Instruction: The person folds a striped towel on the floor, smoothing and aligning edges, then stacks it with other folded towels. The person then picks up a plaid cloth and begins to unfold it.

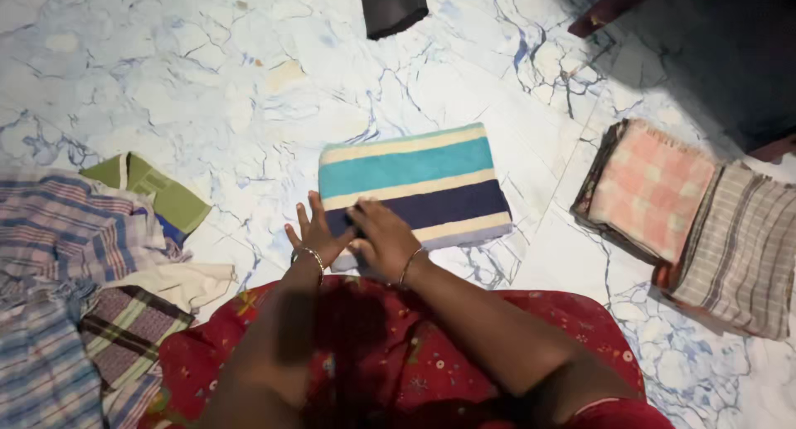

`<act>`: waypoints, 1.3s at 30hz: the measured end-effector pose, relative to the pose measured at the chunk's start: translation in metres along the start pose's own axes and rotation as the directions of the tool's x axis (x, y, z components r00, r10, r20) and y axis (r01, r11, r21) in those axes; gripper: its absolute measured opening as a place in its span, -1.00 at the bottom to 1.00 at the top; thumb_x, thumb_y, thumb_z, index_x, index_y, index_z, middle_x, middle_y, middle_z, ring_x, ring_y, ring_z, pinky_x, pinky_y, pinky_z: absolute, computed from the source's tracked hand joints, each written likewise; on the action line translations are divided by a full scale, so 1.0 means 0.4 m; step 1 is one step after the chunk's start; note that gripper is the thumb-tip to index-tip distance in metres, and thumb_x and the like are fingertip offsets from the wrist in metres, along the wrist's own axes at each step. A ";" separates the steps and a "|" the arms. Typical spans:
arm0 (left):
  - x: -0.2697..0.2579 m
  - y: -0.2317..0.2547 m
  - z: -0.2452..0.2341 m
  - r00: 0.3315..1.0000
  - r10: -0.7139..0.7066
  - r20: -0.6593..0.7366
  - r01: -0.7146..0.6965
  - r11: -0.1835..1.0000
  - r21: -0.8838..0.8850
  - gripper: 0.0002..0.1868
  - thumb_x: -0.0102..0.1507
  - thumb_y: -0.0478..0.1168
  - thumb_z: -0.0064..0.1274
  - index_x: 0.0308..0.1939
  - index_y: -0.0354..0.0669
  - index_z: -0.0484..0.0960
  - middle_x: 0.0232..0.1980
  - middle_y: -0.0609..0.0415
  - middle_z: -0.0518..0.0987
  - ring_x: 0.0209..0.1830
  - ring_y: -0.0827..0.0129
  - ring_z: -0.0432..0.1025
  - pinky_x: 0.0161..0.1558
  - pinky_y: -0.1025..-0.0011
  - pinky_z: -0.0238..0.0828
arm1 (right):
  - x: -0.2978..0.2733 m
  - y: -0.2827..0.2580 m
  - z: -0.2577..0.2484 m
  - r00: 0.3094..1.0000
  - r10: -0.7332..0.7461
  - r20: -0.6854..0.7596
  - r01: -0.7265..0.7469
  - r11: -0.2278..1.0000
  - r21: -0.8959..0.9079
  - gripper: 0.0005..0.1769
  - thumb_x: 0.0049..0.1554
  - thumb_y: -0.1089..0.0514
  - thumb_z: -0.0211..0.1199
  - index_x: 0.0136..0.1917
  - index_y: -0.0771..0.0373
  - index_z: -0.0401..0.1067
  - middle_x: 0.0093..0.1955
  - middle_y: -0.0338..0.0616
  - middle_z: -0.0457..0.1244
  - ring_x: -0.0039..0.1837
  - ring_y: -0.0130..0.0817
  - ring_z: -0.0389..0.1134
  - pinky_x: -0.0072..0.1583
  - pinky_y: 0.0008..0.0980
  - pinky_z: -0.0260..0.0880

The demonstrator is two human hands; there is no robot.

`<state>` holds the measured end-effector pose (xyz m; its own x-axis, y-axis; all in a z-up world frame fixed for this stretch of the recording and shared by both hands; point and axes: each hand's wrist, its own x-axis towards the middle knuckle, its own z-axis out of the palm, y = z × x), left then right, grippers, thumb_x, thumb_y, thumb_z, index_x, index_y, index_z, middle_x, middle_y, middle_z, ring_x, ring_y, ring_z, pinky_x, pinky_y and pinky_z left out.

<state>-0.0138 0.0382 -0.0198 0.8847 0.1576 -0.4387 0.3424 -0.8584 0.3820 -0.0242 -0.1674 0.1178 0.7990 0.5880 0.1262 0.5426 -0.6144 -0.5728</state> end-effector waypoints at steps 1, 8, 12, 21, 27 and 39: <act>-0.012 0.012 -0.011 1.000 0.005 -0.016 -0.004 1.000 0.020 0.44 0.04 0.45 0.14 0.64 0.03 -0.52 0.73 0.13 -0.42 0.71 0.08 -0.52 0.49 -0.27 -0.58 | 0.000 -0.004 0.009 0.998 -0.035 0.046 0.037 0.998 -0.041 -0.28 0.19 -0.01 0.23 0.55 0.20 0.18 0.61 0.16 0.03 0.62 0.13 0.02 0.54 0.02 0.00; -0.065 0.055 -0.067 1.000 0.005 -0.016 -0.006 0.998 -0.057 0.49 0.01 0.54 0.14 0.62 0.00 -0.52 0.73 0.10 -0.45 0.71 0.09 -0.59 0.51 -0.24 -0.72 | -0.005 0.097 -0.038 0.992 0.124 0.010 -0.107 0.895 -0.434 -0.26 0.27 -0.10 0.08 0.59 0.23 0.04 0.64 0.10 -0.07 0.62 0.08 -0.09 0.56 0.05 -0.22; -0.075 0.058 -0.077 1.000 0.008 -0.005 -0.009 0.997 -0.075 0.51 -0.02 0.57 0.11 0.64 0.02 -0.51 0.72 0.10 -0.39 0.72 0.08 -0.58 0.51 -0.24 -0.75 | -0.037 0.231 -0.103 0.918 0.333 -0.216 -0.397 0.762 -0.512 -0.25 0.37 -0.19 -0.20 0.67 0.22 -0.11 0.71 0.08 -0.23 0.68 0.04 -0.28 0.56 0.06 -0.38; -0.067 0.070 -0.085 0.999 -0.007 0.043 0.006 1.000 0.024 0.49 -0.02 0.65 0.02 0.63 0.07 -0.49 0.73 0.18 -0.41 0.70 0.05 -0.61 0.49 -0.29 -0.70 | -0.041 0.284 -0.093 0.778 0.629 -0.013 -0.533 0.648 -0.544 -0.23 0.33 -0.23 -0.34 0.71 -0.03 -0.36 0.76 -0.20 -0.50 0.73 -0.08 -0.59 0.59 0.11 -0.61; -0.064 0.088 -0.099 0.995 -0.036 0.088 0.030 0.997 0.070 0.45 0.02 0.66 -0.04 0.63 0.10 -0.55 0.73 0.24 -0.47 0.69 0.08 -0.66 0.50 -0.30 -0.72 | -0.028 0.278 -0.113 0.788 0.615 0.010 -0.525 0.680 -0.512 -0.21 0.32 -0.21 -0.31 0.71 -0.02 -0.41 0.76 -0.16 -0.53 0.72 -0.01 -0.62 0.59 0.12 -0.64; -0.061 0.097 -0.112 0.991 -0.039 0.126 0.029 0.996 0.080 0.45 0.02 0.69 -0.11 0.61 0.13 -0.61 0.72 0.23 -0.56 0.68 0.02 -0.71 0.47 -0.34 -0.73 | -0.016 0.290 -0.111 0.758 0.647 0.079 -0.513 0.667 -0.540 -0.20 0.33 -0.20 -0.33 0.71 0.01 -0.46 0.76 -0.15 -0.58 0.72 0.03 -0.66 0.57 0.18 -0.64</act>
<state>-0.0078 0.0231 0.0421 0.8236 0.1280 -0.5526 0.3414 -0.8898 0.3027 0.0451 -0.2658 0.0863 0.9363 0.0897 -0.3395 0.0920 -0.9957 -0.0092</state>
